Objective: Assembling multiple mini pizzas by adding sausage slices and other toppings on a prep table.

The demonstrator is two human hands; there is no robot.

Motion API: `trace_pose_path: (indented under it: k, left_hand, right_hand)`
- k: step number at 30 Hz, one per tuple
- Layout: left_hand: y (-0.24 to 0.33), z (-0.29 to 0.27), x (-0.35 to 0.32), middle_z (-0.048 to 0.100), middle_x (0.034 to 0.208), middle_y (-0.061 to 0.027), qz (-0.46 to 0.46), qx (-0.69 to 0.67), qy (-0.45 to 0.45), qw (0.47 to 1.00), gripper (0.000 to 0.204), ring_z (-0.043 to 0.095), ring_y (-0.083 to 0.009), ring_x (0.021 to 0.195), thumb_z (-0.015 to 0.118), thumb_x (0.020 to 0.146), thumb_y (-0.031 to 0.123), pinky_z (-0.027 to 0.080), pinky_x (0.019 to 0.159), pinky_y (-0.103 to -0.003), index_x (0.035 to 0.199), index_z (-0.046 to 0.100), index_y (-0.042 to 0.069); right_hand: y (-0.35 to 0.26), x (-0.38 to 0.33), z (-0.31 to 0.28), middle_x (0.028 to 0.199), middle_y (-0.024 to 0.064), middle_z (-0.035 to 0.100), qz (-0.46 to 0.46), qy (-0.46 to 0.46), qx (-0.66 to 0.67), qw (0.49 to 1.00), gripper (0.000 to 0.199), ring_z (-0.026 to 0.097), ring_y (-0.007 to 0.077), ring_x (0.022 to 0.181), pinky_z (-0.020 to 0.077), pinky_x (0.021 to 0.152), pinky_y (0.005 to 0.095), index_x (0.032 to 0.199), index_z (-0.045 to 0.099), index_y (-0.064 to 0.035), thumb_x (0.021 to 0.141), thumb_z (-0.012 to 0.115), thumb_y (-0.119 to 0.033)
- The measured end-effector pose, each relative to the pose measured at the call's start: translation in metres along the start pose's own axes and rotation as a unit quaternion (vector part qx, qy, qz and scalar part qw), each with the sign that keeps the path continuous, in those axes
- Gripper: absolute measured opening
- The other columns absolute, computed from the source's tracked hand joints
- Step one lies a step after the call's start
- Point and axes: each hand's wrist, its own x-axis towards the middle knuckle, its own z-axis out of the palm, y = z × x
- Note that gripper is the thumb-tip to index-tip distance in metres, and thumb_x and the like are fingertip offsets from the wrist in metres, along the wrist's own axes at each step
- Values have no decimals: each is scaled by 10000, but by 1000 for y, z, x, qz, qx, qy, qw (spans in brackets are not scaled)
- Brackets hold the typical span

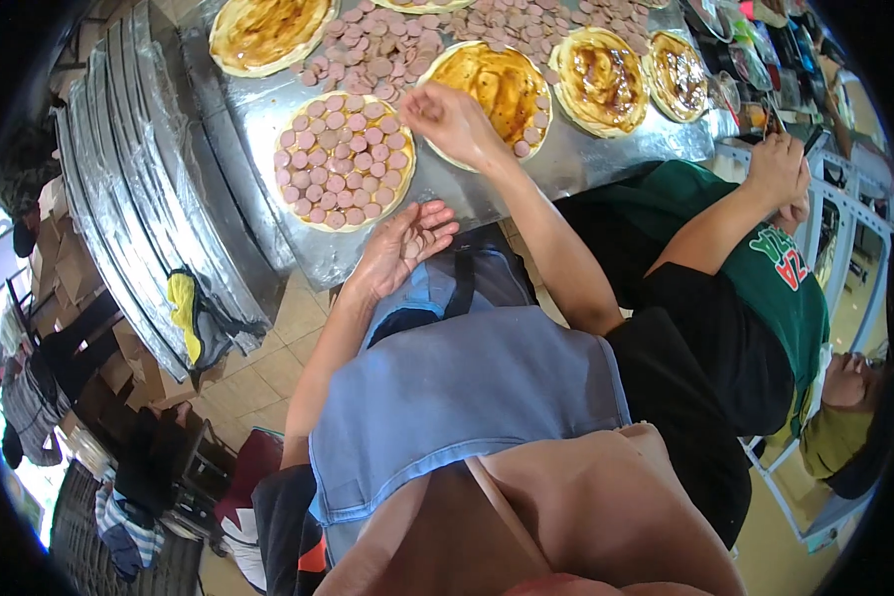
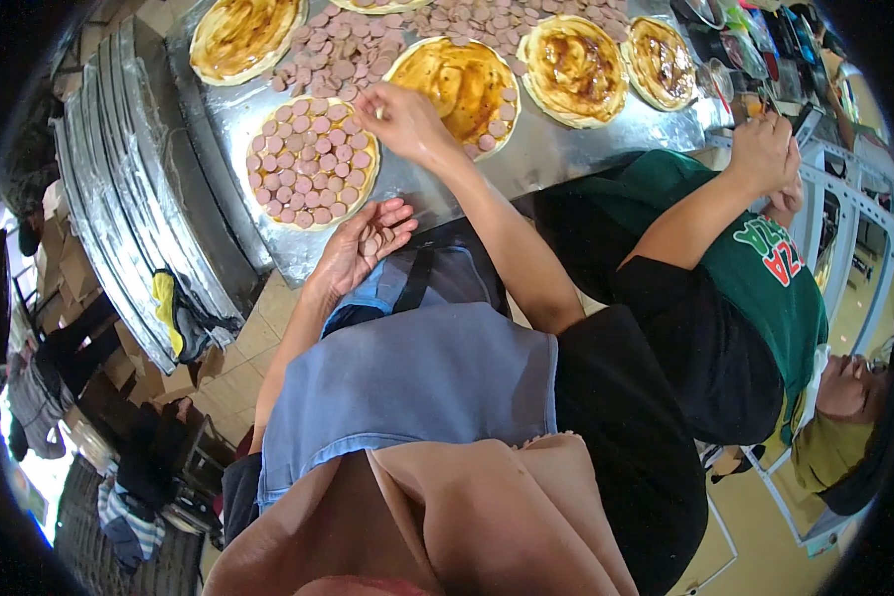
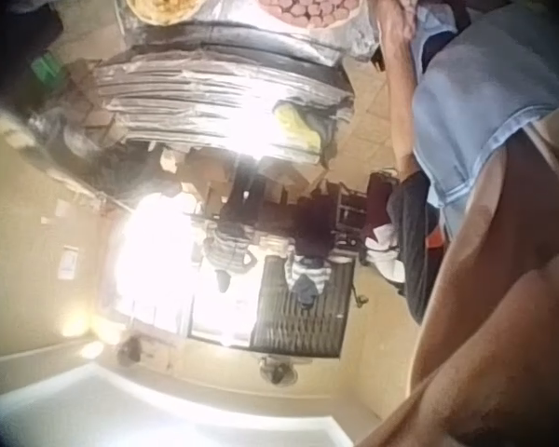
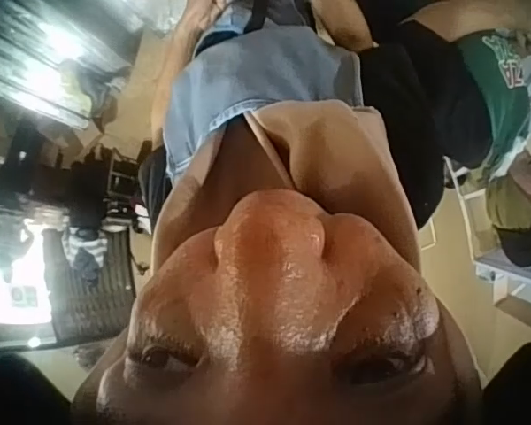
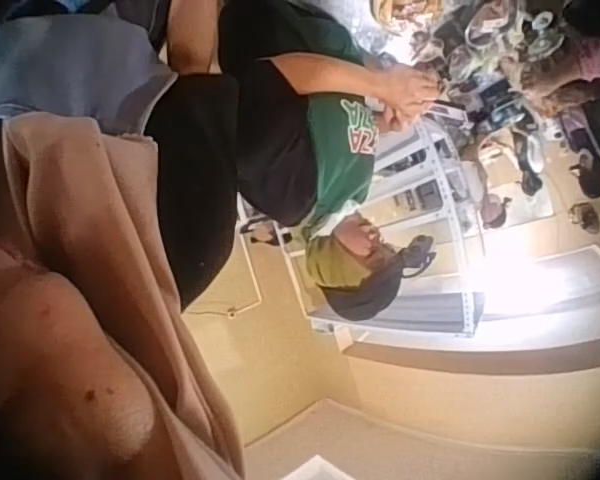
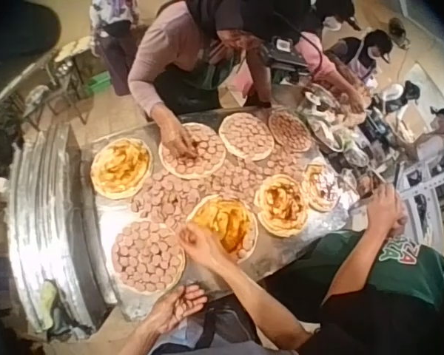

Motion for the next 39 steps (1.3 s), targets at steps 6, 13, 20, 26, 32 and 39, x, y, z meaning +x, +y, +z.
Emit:
trace_pose_path:
  k: [6, 13, 20, 26, 32, 39]
  left_hand:
    - [1, -4, -6, 592, 1119, -134, 26, -43, -4, 999, 456, 589, -279, 1081, 348, 1011, 410, 498, 931, -374, 1113, 533, 5]
    - [0, -13, -2, 603, 1103, -172, 41, -105, -34, 993, 547, 593, -320, 1067, 344, 992, 480, 504, 939, -399, 1095, 535, -22]
    - [4, 7, 3, 603, 1113, -115, 23, -57, 41, 997, 538, 608, -197, 1023, 370, 981, 500, 518, 889, -341, 1160, 527, 17]
    - [-7, -5, 15, 606, 1070, -84, -40, 39, 14, 998, 583, 612, -169, 957, 250, 1011, 482, 526, 820, -300, 1204, 517, 0]
    - [-6, 7, 13, 611, 1099, -108, -24, 19, -1, 1000, 518, 619, -199, 1002, 324, 1010, 441, 516, 881, -307, 1161, 534, -8]
    - [-8, -2, 17, 561, 1211, -152, -42, 18, -20, 999, 572, 553, -266, 1124, 283, 1016, 448, 453, 969, -348, 1227, 494, -40]
  right_hand:
    - [5, 93, 44, 830, 63, 661, -97, 9, -73, 992, 296, 616, 128, 735, 498, 679, 296, 971, 655, -23, 854, 668, -295]
    - [-6, 43, 29, 861, 59, 671, -72, -14, -49, 996, 254, 644, 164, 790, 504, 696, 295, 1024, 661, -44, 873, 640, -248]
    - [-34, -110, 9, 960, 98, 627, -20, -87, -96, 991, 189, 635, 228, 872, 504, 782, 329, 1003, 636, -45, 866, 626, -175]
    - [-20, -130, 10, 1055, 111, 617, 63, -106, -45, 991, 171, 619, 283, 944, 502, 821, 352, 1014, 641, -47, 853, 610, -93]
    - [-7, -130, 3, 926, 119, 633, 77, -54, 55, 994, 156, 624, 270, 865, 492, 780, 338, 986, 677, -47, 875, 613, -135]
    - [34, -101, -26, 916, 114, 678, 50, 40, -96, 993, 160, 630, 207, 836, 473, 770, 313, 990, 657, 7, 885, 616, -106]
